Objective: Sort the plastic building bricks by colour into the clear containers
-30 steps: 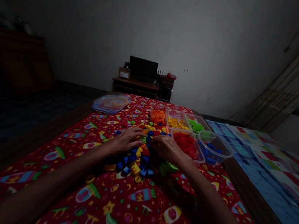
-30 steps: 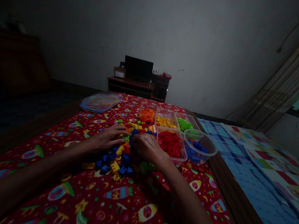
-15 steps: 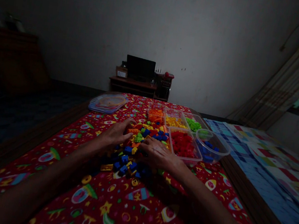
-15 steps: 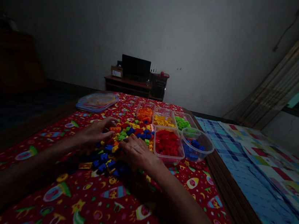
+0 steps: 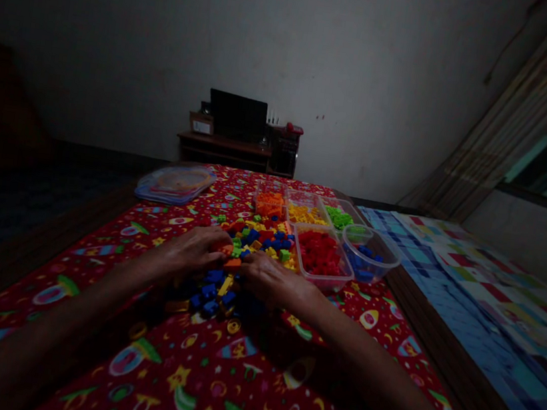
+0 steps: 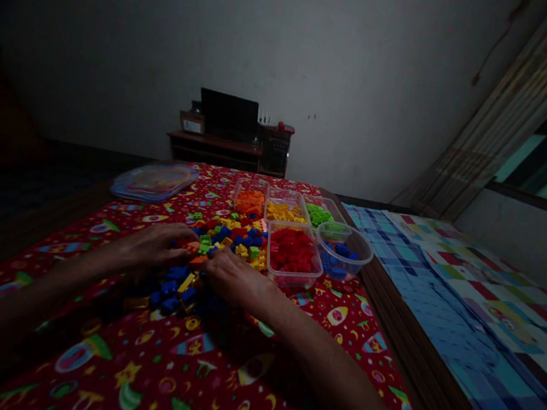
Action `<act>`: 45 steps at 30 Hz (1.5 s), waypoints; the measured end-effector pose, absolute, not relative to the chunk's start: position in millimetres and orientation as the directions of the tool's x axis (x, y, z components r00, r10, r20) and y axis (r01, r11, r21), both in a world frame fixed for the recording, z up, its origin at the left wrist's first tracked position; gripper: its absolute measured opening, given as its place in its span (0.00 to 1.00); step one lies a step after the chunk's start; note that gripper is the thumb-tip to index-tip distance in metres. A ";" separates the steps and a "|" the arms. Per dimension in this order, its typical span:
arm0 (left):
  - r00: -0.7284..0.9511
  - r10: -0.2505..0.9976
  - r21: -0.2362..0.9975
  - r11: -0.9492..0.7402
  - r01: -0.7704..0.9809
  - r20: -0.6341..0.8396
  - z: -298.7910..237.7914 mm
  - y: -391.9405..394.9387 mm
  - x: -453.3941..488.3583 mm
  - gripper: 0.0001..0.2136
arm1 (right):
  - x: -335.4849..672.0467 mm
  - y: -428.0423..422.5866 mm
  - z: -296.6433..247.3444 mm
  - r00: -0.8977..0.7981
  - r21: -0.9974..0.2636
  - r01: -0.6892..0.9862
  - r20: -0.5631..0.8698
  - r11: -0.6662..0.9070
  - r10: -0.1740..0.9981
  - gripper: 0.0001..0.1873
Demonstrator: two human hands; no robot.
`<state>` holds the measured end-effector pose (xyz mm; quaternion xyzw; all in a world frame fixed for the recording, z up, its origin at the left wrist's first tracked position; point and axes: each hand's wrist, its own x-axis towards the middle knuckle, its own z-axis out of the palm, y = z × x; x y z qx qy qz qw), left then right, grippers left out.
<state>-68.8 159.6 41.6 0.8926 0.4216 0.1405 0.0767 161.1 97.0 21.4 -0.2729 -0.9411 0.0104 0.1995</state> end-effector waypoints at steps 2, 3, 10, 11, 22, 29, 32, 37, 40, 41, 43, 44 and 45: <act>0.587 0.787 0.257 -0.617 0.744 0.190 44.2 158.9 -68.5 0.15 | 160.0 104.5 22.8 -0.759 -0.179 0.524 0.344 0.832 0.552 0.10; 0.576 0.797 0.259 -0.604 0.754 0.183 45.9 158.4 -68.4 0.16 | 159.9 109.5 24.6 -0.743 -0.211 0.547 0.323 0.810 0.586 0.11; 0.502 0.851 0.272 -0.524 0.807 0.153 53.3 158.9 -70.3 0.20 | 179.2 125.3 56.3 -0.558 -0.308 0.730 0.246 0.610 0.793 0.13; 0.499 0.852 0.263 -0.523 0.811 0.156 52.7 159.3 -70.7 0.20 | 181.9 124.3 59.1 -0.553 -0.288 0.746 0.236 0.601 0.799 0.12; 0.605 0.783 0.206 -0.622 0.755 0.144 59.6 158.1 -85.2 0.13 | 145.5 118.2 20.9 -0.719 -0.094 0.634 0.291 0.767 0.631 0.09; 0.678 0.733 0.195 -0.659 0.727 -0.053 71.3 128.3 -80.5 0.14 | 158.1 114.6 28.2 -0.628 -0.212 0.675 0.338 0.707 0.701 0.06; 0.672 0.737 0.148 -0.658 0.739 -0.079 69.6 119.6 -70.8 0.12 | 162.3 108.9 41.7 -0.610 -0.232 0.646 0.416 0.727 0.674 0.07; 0.713 0.701 0.209 -0.699 0.684 0.016 65.1 127.7 -78.3 0.07 | 150.0 87.9 59.3 -0.721 -0.281 0.556 0.306 0.782 0.622 0.03; 0.685 0.728 0.228 -0.672 0.705 0.030 66.6 136.4 -86.9 0.09 | 137.4 80.7 52.5 -0.729 -0.220 0.558 0.332 0.800 0.599 0.05; 0.679 0.734 0.233 -0.664 0.710 0.023 68.3 137.9 -87.4 0.09 | 133.6 80.4 48.2 -0.716 -0.197 0.569 0.360 0.798 0.599 0.06; 0.692 0.722 0.282 -0.662 0.694 -0.004 72.3 138.4 -84.5 0.09 | 127.9 82.6 39.9 -0.683 -0.189 0.584 0.413 0.790 0.603 0.10; 0.700 0.714 0.325 -0.657 0.680 -0.023 74.1 137.6 -81.5 0.10 | 126.3 84.5 36.5 -0.667 -0.204 0.583 0.434 0.787 0.606 0.14; 0.695 0.719 0.370 -0.638 0.675 -0.029 75.3 136.6 -78.1 0.11 | 125.5 86.7 34.2 -0.653 -0.226 0.578 0.447 0.784 0.611 0.17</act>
